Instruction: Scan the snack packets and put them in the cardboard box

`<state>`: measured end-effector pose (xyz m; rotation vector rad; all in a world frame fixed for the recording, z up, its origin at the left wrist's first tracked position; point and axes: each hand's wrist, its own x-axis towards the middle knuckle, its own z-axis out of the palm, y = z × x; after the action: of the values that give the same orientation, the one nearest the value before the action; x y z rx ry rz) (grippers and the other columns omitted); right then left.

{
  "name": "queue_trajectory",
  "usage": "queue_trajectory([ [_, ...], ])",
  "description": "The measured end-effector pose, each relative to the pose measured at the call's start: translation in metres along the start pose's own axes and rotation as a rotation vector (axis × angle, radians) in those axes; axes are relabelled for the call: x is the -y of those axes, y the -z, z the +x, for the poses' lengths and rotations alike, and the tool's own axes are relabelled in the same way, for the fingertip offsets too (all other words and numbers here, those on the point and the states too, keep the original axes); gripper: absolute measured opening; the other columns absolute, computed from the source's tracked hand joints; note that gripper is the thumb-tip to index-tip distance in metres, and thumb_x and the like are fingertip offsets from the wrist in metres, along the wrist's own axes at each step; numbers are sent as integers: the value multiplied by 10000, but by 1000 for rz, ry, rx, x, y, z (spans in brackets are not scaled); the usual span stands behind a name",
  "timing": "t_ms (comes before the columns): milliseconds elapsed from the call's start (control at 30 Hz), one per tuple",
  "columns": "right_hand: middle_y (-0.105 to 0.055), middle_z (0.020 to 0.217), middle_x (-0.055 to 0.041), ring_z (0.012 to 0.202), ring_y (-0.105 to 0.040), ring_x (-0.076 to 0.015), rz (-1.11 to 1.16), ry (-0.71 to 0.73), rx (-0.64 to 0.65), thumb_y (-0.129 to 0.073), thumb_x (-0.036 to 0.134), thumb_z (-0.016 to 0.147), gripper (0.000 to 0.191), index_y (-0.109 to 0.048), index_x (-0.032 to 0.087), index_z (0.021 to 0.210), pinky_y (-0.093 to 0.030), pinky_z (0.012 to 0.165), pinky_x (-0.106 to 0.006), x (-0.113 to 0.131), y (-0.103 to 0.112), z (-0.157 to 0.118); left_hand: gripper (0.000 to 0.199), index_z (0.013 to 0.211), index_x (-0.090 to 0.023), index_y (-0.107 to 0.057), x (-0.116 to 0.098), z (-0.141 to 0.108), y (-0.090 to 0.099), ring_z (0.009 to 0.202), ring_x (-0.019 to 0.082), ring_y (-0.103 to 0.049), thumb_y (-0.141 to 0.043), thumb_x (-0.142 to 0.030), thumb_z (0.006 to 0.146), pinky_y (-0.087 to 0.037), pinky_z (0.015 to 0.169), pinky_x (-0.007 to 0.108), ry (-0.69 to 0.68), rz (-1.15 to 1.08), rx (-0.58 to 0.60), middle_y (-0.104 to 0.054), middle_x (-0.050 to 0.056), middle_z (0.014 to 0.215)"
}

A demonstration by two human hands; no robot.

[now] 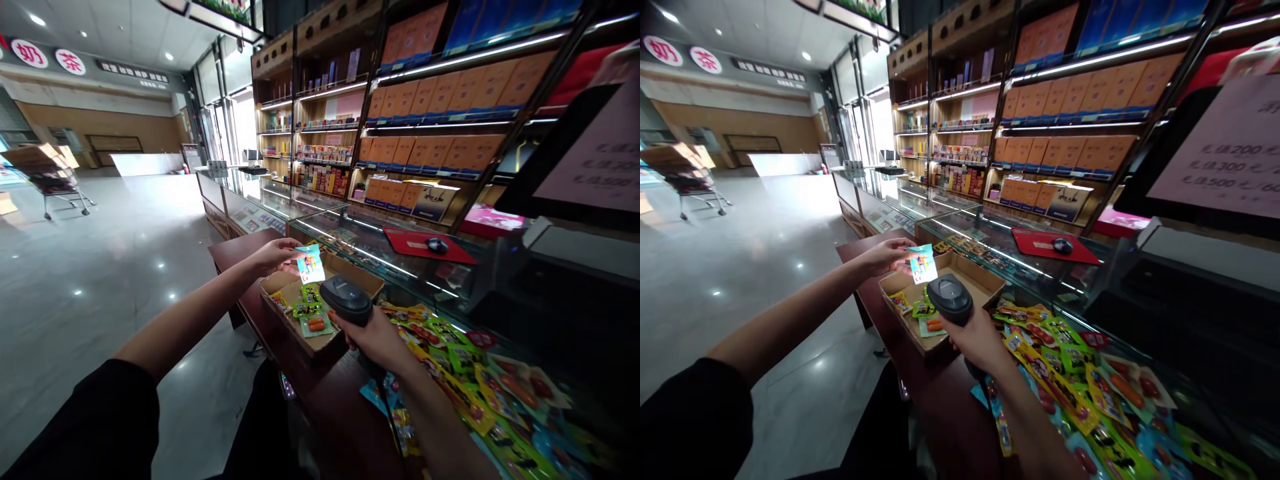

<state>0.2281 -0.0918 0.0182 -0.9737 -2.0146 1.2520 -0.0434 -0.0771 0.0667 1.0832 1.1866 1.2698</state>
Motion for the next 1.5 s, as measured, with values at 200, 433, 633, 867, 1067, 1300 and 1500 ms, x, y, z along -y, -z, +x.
queue_trajectory([
  [200, -565, 473, 9, 431, -527, -139, 7, -11, -16, -680, 446, 754, 301, -548, 206, 629, -439, 456, -265, 11, 0, -9, 428, 884, -133, -572, 1, -1, -6, 605, 123, -646, -869, -205, 583, -583, 607, 309, 24, -47, 4, -674, 28, 769],
  [433, -549, 476, 39, 410, -504, -129, 112, -127, -96, -683, 418, 735, 246, -544, 217, 711, -420, 407, -248, 2, 10, -40, 390, 872, -149, -589, 16, 8, -12, 649, 143, -666, -861, -214, 601, -597, 621, 311, 64, -83, -2, -694, 45, 790],
  [633, -545, 482, 39, 442, -535, -148, 68, -188, -360, -684, 433, 735, 224, -605, 225, 755, -449, 434, -264, -21, 42, -93, 406, 934, -166, -645, 48, 21, -12, 819, 185, -685, -850, -301, 611, -618, 692, 343, 51, -2, -10, -700, 72, 945],
  [867, -662, 620, -12, 484, -558, -160, 29, -334, -742, -708, 445, 706, 299, -669, 198, 871, -451, 453, -277, -37, 58, -177, 368, 940, -192, -680, 77, -7, -111, 919, 241, -667, -800, -393, 656, -607, 731, 375, -66, 152, 268, -708, 75, 956],
  [1067, -621, 586, 13, 485, -527, -146, -17, -383, -784, -687, 441, 758, 292, -657, 204, 926, -435, 468, -263, -59, 58, -225, 257, 1018, -219, -679, 126, -15, -195, 956, 235, -645, -663, -357, 802, -537, 843, 365, -379, 520, 304, -686, 78, 1027],
  [1300, -584, 501, 11, 476, -544, -152, -93, -514, -776, -645, 474, 791, 318, -547, 207, 651, -448, 497, -278, -88, 71, -258, 322, 1174, -222, -640, 145, 6, -245, 1194, 272, -502, -573, -248, 860, -379, 1044, 422, -755, 963, 303, -600, 108, 1206],
  [1500, -586, 495, 24, 452, -562, -157, -12, -576, -825, -638, 500, 776, 300, -574, 206, 766, -456, 467, -271, -100, 76, -272, 393, 1207, -248, -642, 159, 13, -266, 1220, 296, -497, -640, -240, 813, -342, 1058, 477, -744, 1249, 511, -563, 113, 1303],
])
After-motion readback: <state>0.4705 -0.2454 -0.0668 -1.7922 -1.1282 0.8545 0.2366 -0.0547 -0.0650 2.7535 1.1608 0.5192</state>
